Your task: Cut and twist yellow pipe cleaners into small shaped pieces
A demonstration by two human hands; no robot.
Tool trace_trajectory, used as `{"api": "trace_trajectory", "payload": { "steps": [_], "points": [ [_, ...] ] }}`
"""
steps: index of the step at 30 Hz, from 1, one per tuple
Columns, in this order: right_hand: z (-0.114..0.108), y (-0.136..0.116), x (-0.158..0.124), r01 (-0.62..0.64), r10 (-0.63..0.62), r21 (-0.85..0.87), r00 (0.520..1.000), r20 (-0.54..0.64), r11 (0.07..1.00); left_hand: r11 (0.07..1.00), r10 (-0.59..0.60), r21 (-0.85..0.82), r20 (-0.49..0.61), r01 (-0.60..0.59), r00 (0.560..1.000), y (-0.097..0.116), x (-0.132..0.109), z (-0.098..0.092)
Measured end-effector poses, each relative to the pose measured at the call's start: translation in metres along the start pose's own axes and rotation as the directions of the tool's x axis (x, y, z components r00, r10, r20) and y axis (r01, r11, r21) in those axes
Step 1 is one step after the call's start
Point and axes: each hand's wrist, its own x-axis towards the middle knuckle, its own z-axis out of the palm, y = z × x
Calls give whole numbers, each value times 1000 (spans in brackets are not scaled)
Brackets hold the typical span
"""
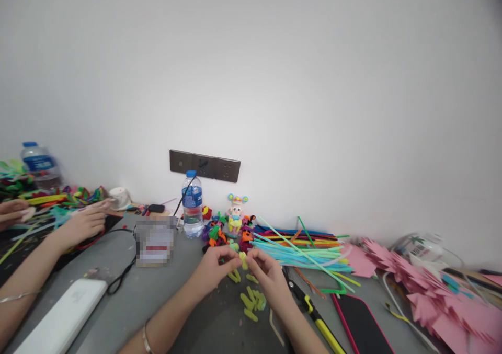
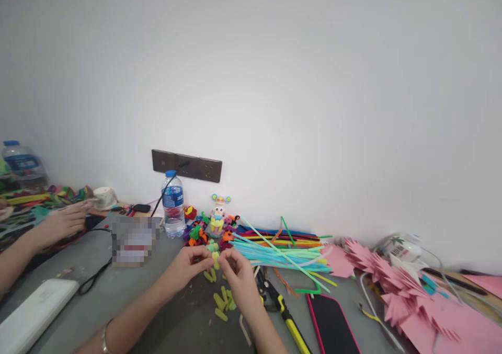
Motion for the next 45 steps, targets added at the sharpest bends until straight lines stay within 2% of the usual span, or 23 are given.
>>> {"api": "trace_trajectory", "payload": {
  "steps": [9, 26, 45],
  "points": [
    [1, -3, -1, 23, -22, 14, 999, -26, 1000, 999, 4, -41, -4, -4, 1000, 3, 1, 2],
    [0, -14, -3, 7, -7, 10, 1000, 6, 1000, 999, -8, -36, -11, 7, 1000, 1, 0, 2],
    [-1, -9, -2, 0, -1, 37, 999, 33, 999, 995, -29, -94, -8, 28, 1000, 0, 0, 4]
  ]
}}
